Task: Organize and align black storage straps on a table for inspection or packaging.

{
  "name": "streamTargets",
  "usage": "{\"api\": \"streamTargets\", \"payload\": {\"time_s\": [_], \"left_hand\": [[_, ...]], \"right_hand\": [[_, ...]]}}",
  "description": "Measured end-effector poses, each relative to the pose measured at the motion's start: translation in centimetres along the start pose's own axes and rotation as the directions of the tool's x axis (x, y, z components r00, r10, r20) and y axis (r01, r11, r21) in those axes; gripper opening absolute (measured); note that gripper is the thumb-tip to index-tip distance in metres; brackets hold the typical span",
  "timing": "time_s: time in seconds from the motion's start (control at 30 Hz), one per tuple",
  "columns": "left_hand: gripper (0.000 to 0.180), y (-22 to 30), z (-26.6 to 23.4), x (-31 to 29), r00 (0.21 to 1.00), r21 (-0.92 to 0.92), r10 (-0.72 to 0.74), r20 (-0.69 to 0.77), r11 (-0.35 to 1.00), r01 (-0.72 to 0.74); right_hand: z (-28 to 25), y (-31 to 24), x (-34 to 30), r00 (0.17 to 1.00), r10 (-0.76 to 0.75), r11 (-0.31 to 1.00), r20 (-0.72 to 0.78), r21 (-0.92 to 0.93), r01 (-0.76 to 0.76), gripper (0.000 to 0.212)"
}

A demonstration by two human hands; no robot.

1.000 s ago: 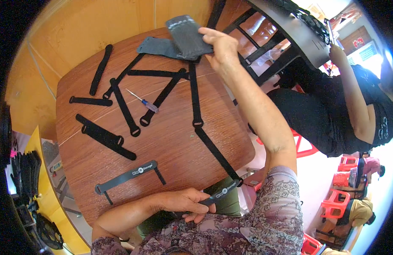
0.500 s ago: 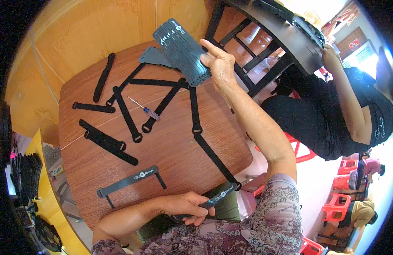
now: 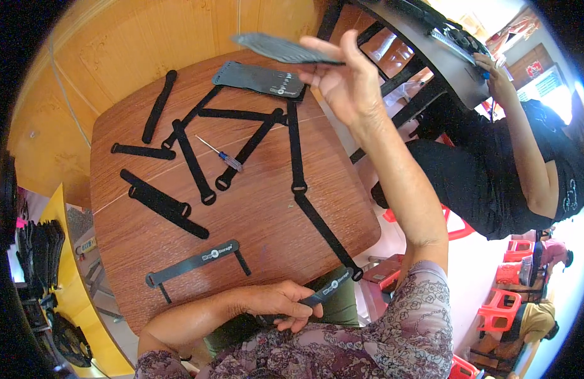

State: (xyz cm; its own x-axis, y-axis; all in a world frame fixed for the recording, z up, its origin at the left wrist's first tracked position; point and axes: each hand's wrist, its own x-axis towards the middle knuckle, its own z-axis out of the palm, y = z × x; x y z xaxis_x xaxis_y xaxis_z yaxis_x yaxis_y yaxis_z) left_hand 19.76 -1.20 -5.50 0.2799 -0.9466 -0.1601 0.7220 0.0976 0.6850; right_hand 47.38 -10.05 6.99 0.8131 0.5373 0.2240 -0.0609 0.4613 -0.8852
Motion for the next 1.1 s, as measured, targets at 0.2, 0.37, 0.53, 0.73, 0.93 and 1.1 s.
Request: {"api": "streamTargets", "payload": {"time_s": [0.2,0.37,0.53,0.73,0.93,1.1], "left_hand": [[0.03,0.1,0.0,0.1,1.0,-0.022,-0.007,0.003,1.0,0.007],[0.03,0.1,0.0,0.0,1.0,-0.011,-0.008,-0.004,1.0,0.008],[0.029,0.0,-0.1,0.2,1.0,-0.009,-0.003,-0.012,1.0,0.003],[0.028,-0.3,-0.1,0.1,1.0,-0.026,0.008,-0.02,1.0,-0.008],[0.028,-0.1,-0.1,0.4,1.0,0.018,0.015,-0.027,1.0,-0.014],[0.027,-0.6,0.0,0.4,0.998,0.035,0.058,-0.025,0.998,-0.057]], "right_hand": [[1.1,-3.0,0.4,0.947,-0.22,0.808,0.233,-0.5,0.311,0.039],[0.4,-2.3,1.9,0.964,-0.253,0.56,-0.076,-0.824,0.082,0.015],[0.6,-2.3,4.5,0.844,-0.315,-0.582,0.435,-0.791,0.19,0.024],[-1.1,-0.2,11.3,0.963,-0.034,-0.547,0.269,-0.811,0.207,0.016],[-3.0,5.9,17.9,0.919,0.164,-0.098,0.357,-0.922,0.376,0.029],[-0.3,9.4,19.1,0.905,0.284,0.094,0.317,-0.949,0.302,0.028]]}}
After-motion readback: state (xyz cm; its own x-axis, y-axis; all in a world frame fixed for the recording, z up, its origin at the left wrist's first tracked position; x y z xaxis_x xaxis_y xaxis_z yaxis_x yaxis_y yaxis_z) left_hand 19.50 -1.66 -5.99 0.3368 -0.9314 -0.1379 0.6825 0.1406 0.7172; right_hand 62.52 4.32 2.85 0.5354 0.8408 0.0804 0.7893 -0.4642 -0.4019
